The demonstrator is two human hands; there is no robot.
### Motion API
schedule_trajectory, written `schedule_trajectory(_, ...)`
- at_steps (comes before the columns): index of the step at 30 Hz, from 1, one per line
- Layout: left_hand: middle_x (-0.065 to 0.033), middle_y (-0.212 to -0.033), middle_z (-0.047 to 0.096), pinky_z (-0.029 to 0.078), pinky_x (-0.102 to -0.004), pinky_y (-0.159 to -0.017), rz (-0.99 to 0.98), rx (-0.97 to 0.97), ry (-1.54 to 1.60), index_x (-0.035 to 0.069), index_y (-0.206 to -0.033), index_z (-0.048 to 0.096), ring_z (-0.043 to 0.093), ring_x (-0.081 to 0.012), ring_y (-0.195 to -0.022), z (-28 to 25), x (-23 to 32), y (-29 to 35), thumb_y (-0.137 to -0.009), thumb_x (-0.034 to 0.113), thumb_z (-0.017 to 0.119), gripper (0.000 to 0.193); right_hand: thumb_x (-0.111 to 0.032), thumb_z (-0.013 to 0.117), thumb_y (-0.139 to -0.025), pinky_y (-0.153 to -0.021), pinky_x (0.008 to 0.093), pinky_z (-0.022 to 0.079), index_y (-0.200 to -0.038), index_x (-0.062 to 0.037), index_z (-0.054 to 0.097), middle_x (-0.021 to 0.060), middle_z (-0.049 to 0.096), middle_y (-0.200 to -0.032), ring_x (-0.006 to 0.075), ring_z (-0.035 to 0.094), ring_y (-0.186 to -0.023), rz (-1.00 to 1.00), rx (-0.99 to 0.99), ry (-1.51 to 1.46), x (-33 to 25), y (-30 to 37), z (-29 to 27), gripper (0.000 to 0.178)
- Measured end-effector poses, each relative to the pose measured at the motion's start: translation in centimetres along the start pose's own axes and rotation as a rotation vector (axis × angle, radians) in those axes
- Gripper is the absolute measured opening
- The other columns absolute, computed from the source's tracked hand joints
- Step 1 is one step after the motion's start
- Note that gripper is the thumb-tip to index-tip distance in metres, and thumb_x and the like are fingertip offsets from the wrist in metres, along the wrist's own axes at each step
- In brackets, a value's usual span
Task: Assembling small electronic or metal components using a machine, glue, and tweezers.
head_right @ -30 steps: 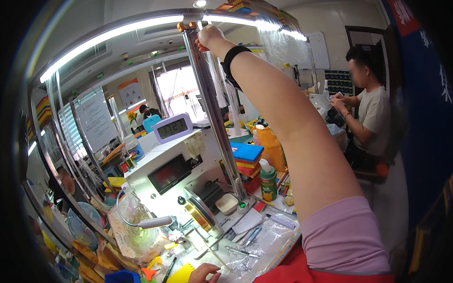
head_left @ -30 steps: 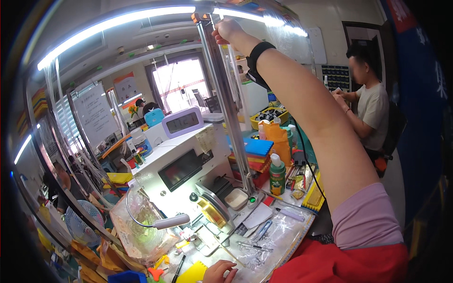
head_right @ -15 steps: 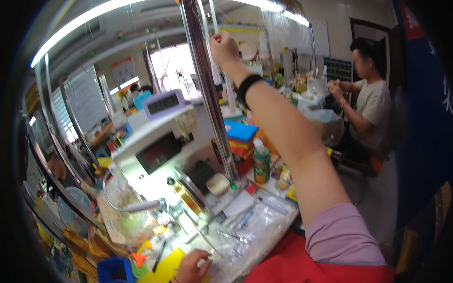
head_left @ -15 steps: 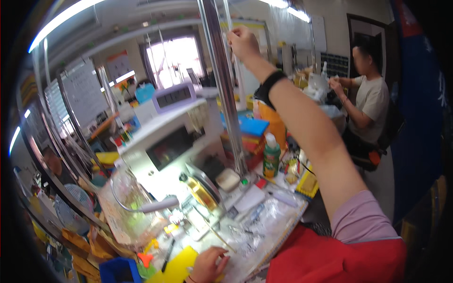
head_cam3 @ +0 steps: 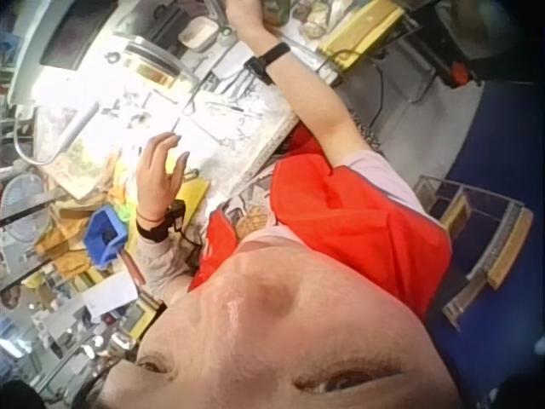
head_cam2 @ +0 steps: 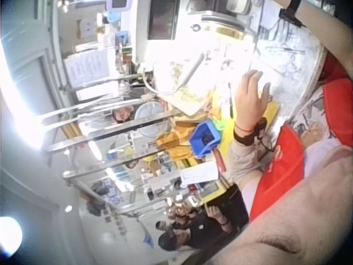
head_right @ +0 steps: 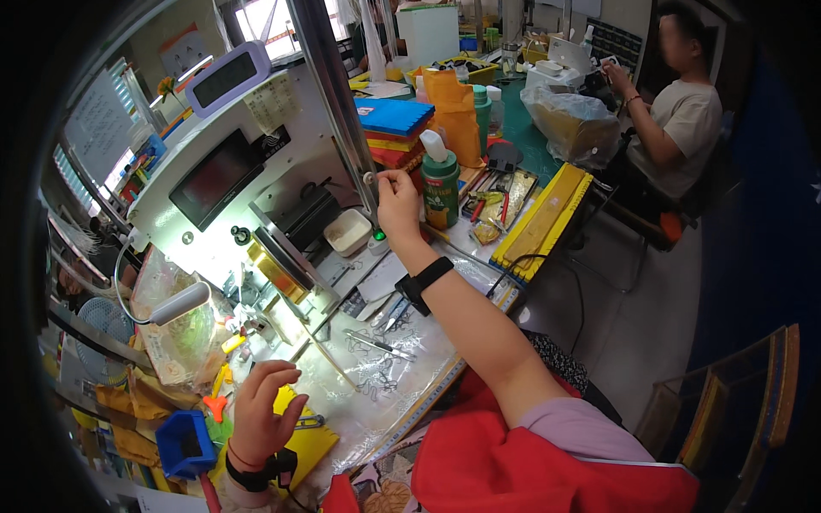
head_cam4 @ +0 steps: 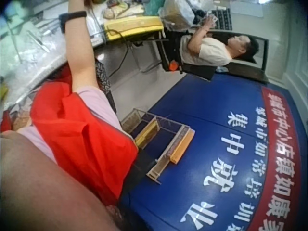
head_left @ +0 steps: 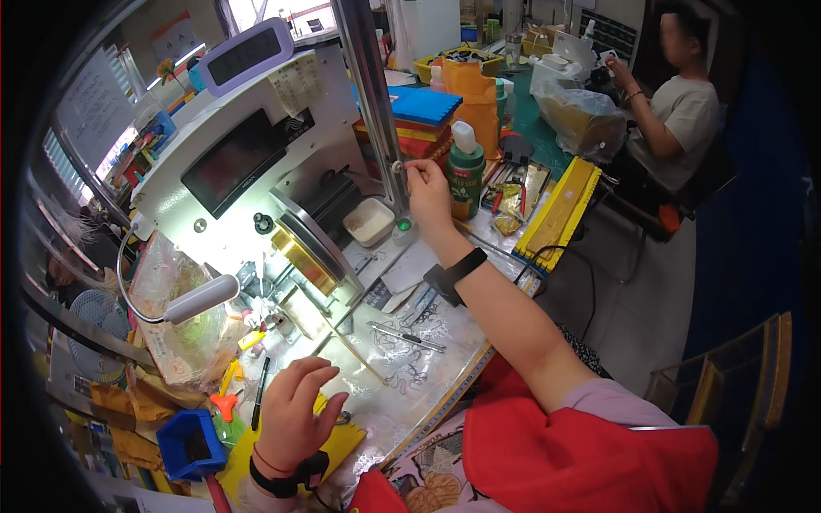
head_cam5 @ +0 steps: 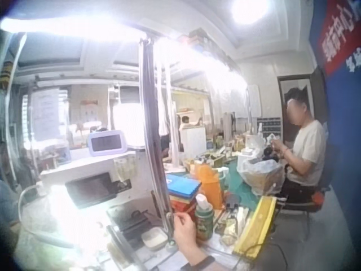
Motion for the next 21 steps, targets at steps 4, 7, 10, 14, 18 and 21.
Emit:
schedule_trajectory(4,-0.0146,-0.103,0.063,0.050,-0.0400,-0.075,0.009,0.018,-0.054,0.002,-0.106,0.061,0.062,-0.0337,-0.090,-0.7,-0.2,-1.7,-0.076,0.009,0.076,0.034,-0.012,0.053,-0.099,-0.049,0.0204,0.031,-0.101,-0.0040,0.059,-0.0040,0.049,-0.070,0.0037,0.041,-0.058,0.208,-0.119,-0.248,-1.2,0.4,0.2,0.011)
schedule_trajectory(7,-0.0167,-0.106,0.061,0.049,-0.0409,-0.079,-0.020,0.054,-0.053,0.001,-0.108,0.059,0.060,-0.0349,-0.093,-0.3,-0.7,-2.8,-0.075,0.008,0.075,0.037,-0.011,0.053,-0.098,-0.049,0.0203,0.031,-0.099,-0.0034,0.061,-0.0026,0.052,-0.070,0.0038,0.042,-0.057,0.307,-0.159,-0.342,-1.1,0.2,0.0,0.011)
schedule_trajectory(10,-0.0231,-0.124,0.053,0.044,-0.0424,-0.095,-0.129,0.073,-0.057,-0.003,-0.125,0.050,0.054,-0.0394,-0.111,0.1,-1.5,-3.8,-0.078,0.006,0.073,0.054,-0.010,0.052,-0.097,-0.047,0.0202,0.033,-0.098,-0.0031,0.061,-0.0025,0.051,-0.069,0.0042,0.043,-0.056,0.353,-0.207,-0.366,-0.8,0.0,0.0,0.012)
schedule_trajectory(14,-0.0225,-0.146,0.038,0.026,-0.0399,-0.116,-0.312,0.128,0.136,0.000,-0.149,0.022,0.037,-0.0320,-0.138,2.3,-4.1,-3.9,-0.085,0.004,0.066,0.078,-0.009,0.052,-0.096,-0.047,0.0208,0.034,-0.098,-0.0014,0.061,-0.0020,0.051,-0.067,0.0050,0.043,-0.055,0.403,-0.315,-0.426,-0.9,0.1,0.2,0.012)
schedule_trajectory(18,-0.0214,-0.149,0.034,0.024,-0.0399,-0.116,-0.283,0.274,0.392,0.004,-0.154,0.008,0.036,-0.0320,-0.139,3.7,-5.1,-6.1,-0.090,0.011,0.063,0.085,-0.008,0.052,-0.096,-0.047,0.0210,0.034,-0.098,-0.0011,0.061,-0.0023,0.051,-0.066,0.0053,0.043,-0.055,0.399,-0.344,-0.368,-1.4,0.9,0.1,0.011)
schedule_trajectory(21,-0.0202,-0.150,0.033,0.029,-0.0381,-0.112,-0.315,0.378,0.806,0.005,-0.154,0.009,0.039,-0.0284,-0.136,3.6,-4.5,-7.6,-0.092,0.014,0.061,0.082,-0.009,0.052,-0.097,-0.047,0.0216,0.034,-0.097,-0.0013,0.061,-0.0029,0.050,-0.067,0.0055,0.043,-0.055,0.371,-0.366,-0.346,-3.0,2.5,1.1,0.012)
Point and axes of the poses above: each hand's wrist, its own y-axis away from the middle knuckle, its own z-axis out of the palm, x = y × z, the point moved 2 cm from there along -y, towards the middle knuckle
